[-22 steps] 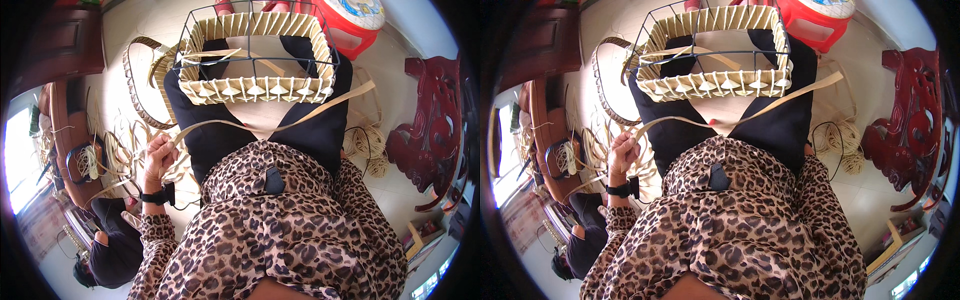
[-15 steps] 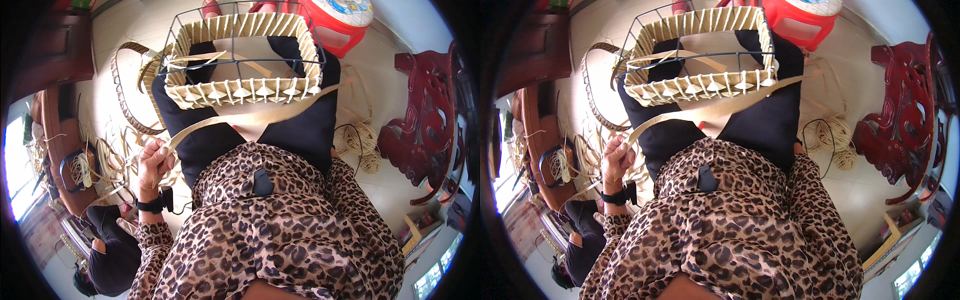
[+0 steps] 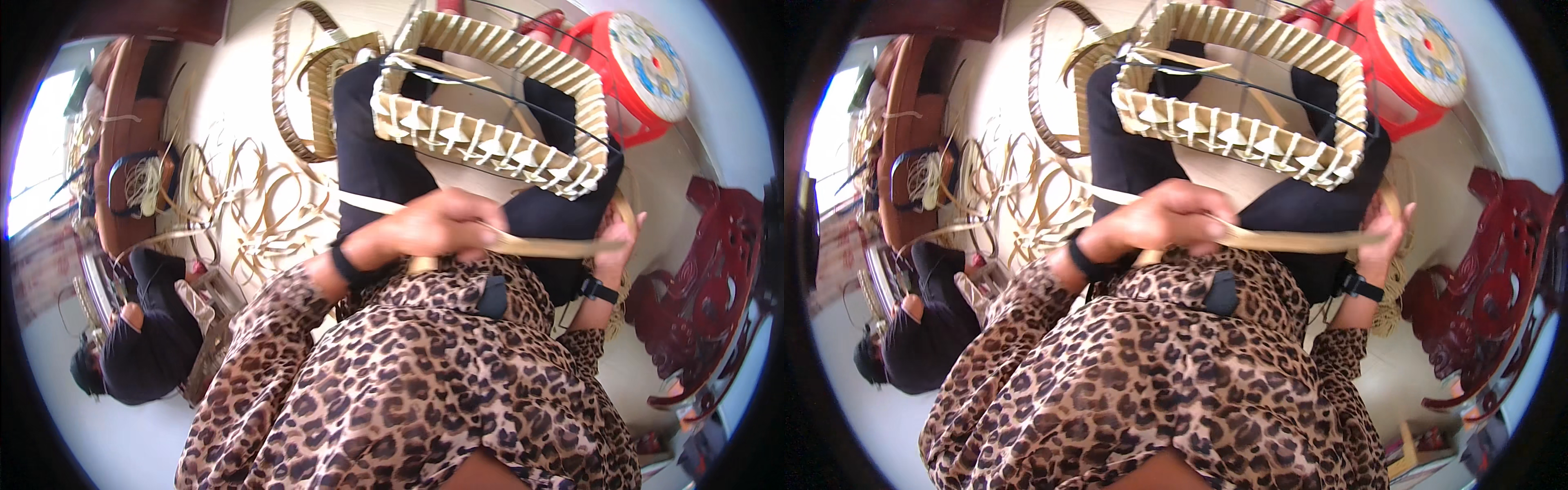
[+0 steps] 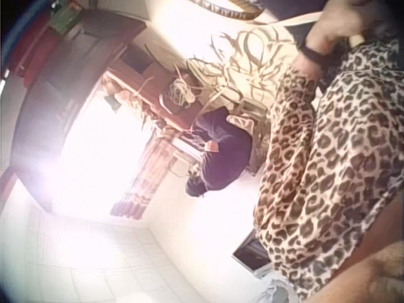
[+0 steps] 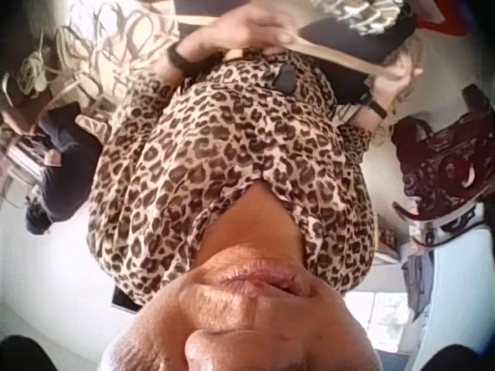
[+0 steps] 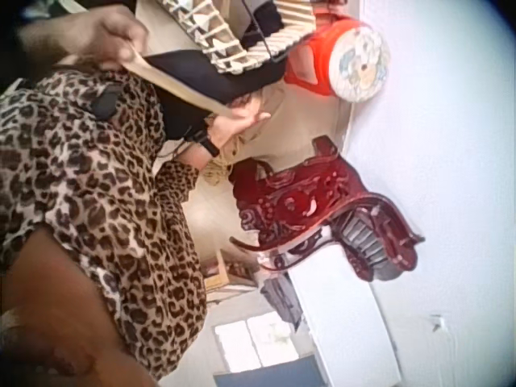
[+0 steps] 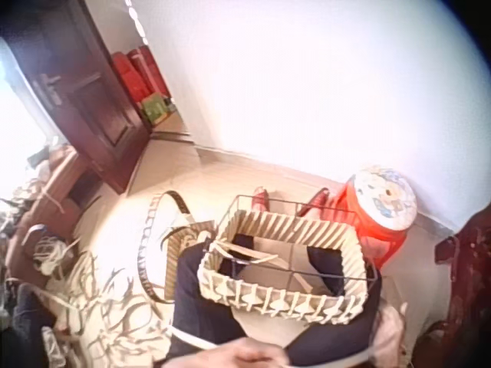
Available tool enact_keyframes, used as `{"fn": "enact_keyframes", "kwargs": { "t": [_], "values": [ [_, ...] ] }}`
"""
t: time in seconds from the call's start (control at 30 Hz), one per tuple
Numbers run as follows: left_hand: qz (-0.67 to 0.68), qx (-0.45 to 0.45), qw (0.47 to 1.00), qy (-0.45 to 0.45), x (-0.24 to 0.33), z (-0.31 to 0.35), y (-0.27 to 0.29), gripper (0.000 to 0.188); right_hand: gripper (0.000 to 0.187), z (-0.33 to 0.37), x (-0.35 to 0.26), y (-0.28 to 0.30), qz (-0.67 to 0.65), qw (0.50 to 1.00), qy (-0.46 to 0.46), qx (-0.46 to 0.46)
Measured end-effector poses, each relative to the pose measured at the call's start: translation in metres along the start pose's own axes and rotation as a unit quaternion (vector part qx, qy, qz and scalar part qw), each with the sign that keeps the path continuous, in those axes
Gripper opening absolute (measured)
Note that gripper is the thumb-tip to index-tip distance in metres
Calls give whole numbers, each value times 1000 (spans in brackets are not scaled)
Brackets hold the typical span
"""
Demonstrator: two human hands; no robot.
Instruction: The person prepares and weaves bamboo strips into a basket frame. Using scissors, they trim the bamboo strips and weave them into a rectangular metal frame by hand.
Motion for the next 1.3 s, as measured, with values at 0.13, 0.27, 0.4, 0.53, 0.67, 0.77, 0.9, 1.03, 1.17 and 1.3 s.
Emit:
{"fn": "enact_keyframes", "kwargs": {
  "t": [0.13, 0.27, 0.4, 0.53, 0.67, 0.77, 0.9, 1.03, 1.17, 1.3],
  "values": [
    [-2, -156, 985, -75, 19, -52, -58, 9, 39, 1, -15, -38, 147, 987, -11, -63],
    [-74, -143, 974, -162, 39, -67, -68, 15, 25, 37, -39, -110, 412, 870, 106, -249],
    [8, -34, 996, -87, 31, -54, -30, 29, 17, 6, -24, -29, 255, 958, -41, -125],
    [-103, 191, 955, -200, 69, 17, 41, 32, 25, 4, -19, 2, -61, 991, -87, -80],
    [138, 223, 854, -450, 104, 138, 121, 40, 24, 4, -19, 0, -96, 989, -64, -89],
    [59, 414, 741, -525, 130, 238, 182, 42, 24, 5, -16, -2, -77, 992, -51, -82],
    [284, 417, 659, -558, 81, 274, 294, 34, 20, 9, -14, 6, -1, 999, -32, -27],
    [395, 535, 557, -498, 14, 264, 356, 27, 15, 11, -15, 19, 55, 998, -20, 5],
    [319, 544, 684, -367, -12, 204, 378, 28, 10, 30, -29, 11, 117, 989, -10, 91],
    [-135, 430, 872, -191, 13, 168, 345, 27, 7, 39, -45, 12, 191, 976, -2, 105]
  ]
}}
Point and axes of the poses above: each hand's wrist, its own z-axis away from the middle knuckle, its own y-axis out of the back of the hand, x = y × z, the point moved 10 cm from there along -z, towards the middle knuckle, and after that the axes turned 11 degrees about -x, right-handed, at the moved point
